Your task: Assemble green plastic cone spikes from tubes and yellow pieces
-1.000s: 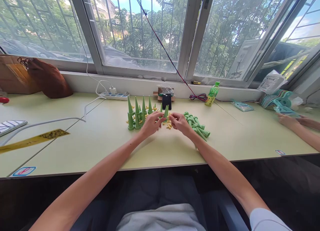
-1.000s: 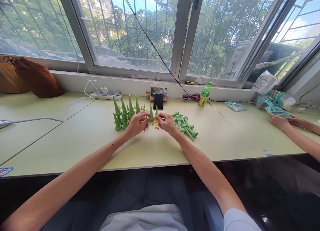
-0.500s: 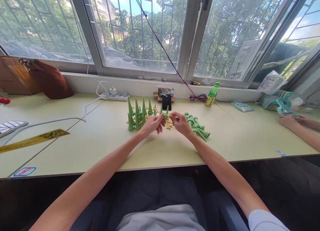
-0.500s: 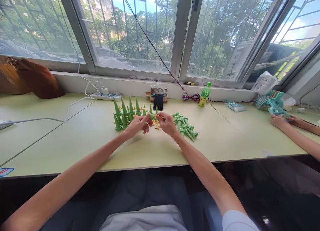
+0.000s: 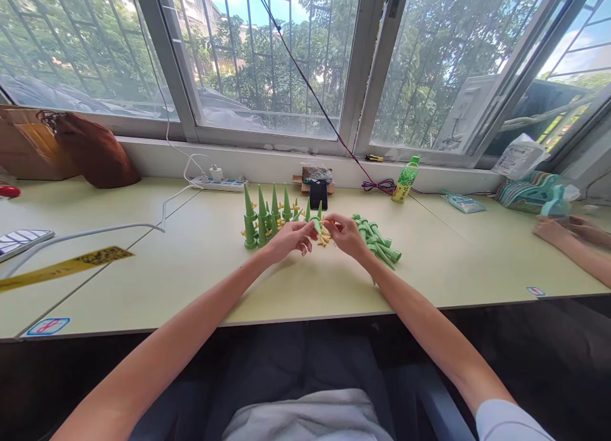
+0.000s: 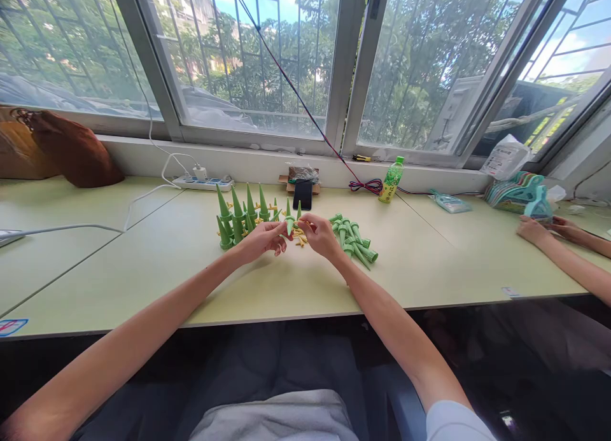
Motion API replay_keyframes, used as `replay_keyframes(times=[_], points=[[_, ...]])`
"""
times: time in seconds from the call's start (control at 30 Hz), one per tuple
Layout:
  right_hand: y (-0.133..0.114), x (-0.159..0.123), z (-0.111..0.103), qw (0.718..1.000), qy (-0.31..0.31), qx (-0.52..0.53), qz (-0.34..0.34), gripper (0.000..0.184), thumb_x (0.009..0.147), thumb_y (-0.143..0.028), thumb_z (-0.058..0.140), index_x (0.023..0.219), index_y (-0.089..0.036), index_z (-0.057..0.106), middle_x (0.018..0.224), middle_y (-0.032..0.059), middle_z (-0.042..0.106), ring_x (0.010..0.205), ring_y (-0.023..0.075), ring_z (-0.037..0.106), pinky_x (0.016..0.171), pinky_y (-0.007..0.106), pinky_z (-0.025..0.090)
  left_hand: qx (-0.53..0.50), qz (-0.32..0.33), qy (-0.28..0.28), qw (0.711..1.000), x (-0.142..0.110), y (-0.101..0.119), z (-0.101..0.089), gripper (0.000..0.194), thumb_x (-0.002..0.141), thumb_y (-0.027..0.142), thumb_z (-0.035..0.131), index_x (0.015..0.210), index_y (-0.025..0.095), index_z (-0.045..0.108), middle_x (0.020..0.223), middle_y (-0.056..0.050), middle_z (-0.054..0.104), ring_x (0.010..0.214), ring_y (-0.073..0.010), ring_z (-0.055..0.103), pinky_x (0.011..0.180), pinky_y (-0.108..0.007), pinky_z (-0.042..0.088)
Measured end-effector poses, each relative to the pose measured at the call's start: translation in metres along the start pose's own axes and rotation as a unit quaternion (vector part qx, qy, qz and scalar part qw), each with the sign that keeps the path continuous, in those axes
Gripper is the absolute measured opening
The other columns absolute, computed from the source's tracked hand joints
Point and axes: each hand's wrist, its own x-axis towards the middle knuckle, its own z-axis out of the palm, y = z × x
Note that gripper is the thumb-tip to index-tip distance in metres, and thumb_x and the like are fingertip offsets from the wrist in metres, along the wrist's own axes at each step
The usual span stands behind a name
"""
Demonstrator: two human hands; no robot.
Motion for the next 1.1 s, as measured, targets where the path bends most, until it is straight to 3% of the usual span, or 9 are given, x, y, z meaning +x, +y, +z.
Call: replay_keyframes(times=[0.17, 0.4, 0.77, 1.1], points=[[-0.001, -0.001, 0.000, 1.000, -0.009, 0.004, 0.007, 0.036, 0.089, -0.052, 0.053, 0.082, -0.018, 0.061, 0.068, -0.0016, 0.049, 0.056, 0.0098, 0.037, 0.053, 0.023, 0.034, 0.027, 0.004, -0.006, 1.000, 0.000, -0.003, -0.003, 0.053, 0.077, 0.064, 0.069, 0.081, 0.011, 0.063, 0.067, -0.005, 0.062, 0.052, -0.0105, 0.059, 0.046, -0.021, 0.046], [0.001, -0.001, 0.001, 0.999, -0.016, 0.018, 0.023, 0.034, 0.088, -0.050, 0.055, 0.078, -0.018, 0.060, 0.065, -0.0025, 0.045, 0.053, 0.0094, 0.035, 0.050, 0.023, 0.031, 0.090, 0.046, -0.003, 0.995, -0.001, -0.003, -0.004, 0.050, 0.077, 0.061, 0.071, 0.079, 0.013, 0.059, 0.063, -0.002, 0.061, 0.053, -0.0109, 0.060, 0.046, -0.021, 0.049], [0.001, -0.001, 0.001, 0.996, -0.033, 0.050, 0.061, 0.036, 0.085, -0.052, 0.056, 0.077, -0.017, 0.060, 0.056, -0.0039, 0.043, 0.050, 0.0096, 0.037, 0.047, 0.023, 0.030, 0.180, 0.134, 0.062, 0.973, -0.001, -0.001, 0.000, 0.046, 0.072, 0.058, 0.074, 0.075, 0.014, 0.060, 0.054, 0.001, 0.057, 0.043, -0.0100, 0.054, 0.039, -0.022, 0.046], [-0.004, -0.001, 0.002, 0.992, -0.041, 0.083, 0.086, 0.042, 0.082, -0.059, 0.058, 0.074, -0.017, 0.059, 0.051, -0.0051, 0.038, 0.045, 0.0086, 0.032, 0.043, 0.024, 0.024, 0.221, 0.170, 0.092, 0.956, 0.003, -0.008, -0.004, 0.039, 0.075, 0.052, 0.072, 0.082, 0.015, 0.064, 0.078, -0.004, 0.065, 0.048, -0.0096, 0.057, 0.039, -0.022, 0.047]])
